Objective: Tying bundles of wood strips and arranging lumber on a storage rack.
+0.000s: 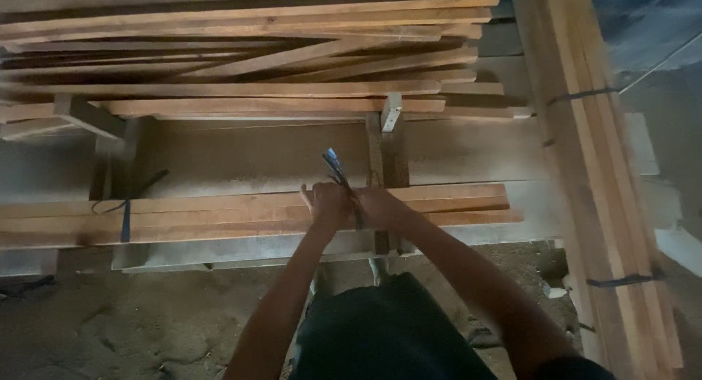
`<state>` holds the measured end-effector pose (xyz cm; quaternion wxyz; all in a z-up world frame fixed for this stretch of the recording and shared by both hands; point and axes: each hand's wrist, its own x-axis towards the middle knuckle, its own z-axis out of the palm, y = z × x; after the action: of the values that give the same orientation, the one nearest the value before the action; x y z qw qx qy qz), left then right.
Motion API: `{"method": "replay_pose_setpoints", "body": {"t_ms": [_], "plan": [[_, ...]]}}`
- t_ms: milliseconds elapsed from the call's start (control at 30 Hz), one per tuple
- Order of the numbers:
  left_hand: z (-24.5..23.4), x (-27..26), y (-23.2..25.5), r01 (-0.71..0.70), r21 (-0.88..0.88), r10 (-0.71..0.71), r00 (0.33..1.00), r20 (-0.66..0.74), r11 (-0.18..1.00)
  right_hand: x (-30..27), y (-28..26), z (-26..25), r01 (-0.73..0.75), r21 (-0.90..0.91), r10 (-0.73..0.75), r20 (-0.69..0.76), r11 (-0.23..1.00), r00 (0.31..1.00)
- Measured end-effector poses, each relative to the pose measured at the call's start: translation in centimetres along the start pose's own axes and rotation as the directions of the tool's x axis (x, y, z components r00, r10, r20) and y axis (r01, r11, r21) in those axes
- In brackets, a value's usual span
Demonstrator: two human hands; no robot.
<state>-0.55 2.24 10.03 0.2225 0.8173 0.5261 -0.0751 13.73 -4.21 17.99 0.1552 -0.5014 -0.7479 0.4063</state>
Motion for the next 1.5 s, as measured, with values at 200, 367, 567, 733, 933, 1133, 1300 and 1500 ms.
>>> {"method": "replay_pose_setpoints", "body": {"t_ms": [200,367,567,733,933,1133,1300,1500], "plan": [[1.0,2.6,-0.2,-0.142,-0.026,0.144,0.978,0.151,0.990,1.0,5.8,3.2,-0.149,-0.190,0.139,-0.064,0.970,0.988],[9.7,6.9,-1.5,-0.033,-0.026,0.030,0.994,-0.100,0.999,-0.2,4.1,1.9,-0.204,0.172,0.220,-0.084,0.964,0.972],[9.2,5.4,-1.0,0.100,-0.365,-0.158,0.978,-0.135,0.926,-2.4,6.1,3.3,-0.228,0.729,0.574,-0.265,0.645,0.775],[8.3,6.7,-1.6,0.044,-0.848,-0.091,0.996,-0.006,0.528,-2.5,5.6,1.8,-0.075,0.866,0.609,-0.284,0.494,0.740],[9.3,8.3,-6.5,-0.491,-0.037,0.483,0.865,-0.137,0.870,-3.1,4.6,1.2,-0.134,0.775,0.559,-0.313,0.618,0.768],[6.4,5.5,-3.9,-0.385,-0.502,0.381,0.917,-0.117,0.774,-2.4,-0.3,-2.3,-0.132,0.547,0.378,-0.366,0.826,0.850],[2.1,4.0,-2.3,-0.276,-0.641,0.325,0.945,-0.044,0.716,0.5,-0.4,-3.1,-0.260,0.498,0.460,-0.336,0.827,0.822],[3.9,5.3,-3.1,-0.067,-0.773,0.286,0.946,0.151,0.631,3.7,-0.2,-2.7,-0.171,0.353,0.320,-0.421,0.920,0.849]]}}
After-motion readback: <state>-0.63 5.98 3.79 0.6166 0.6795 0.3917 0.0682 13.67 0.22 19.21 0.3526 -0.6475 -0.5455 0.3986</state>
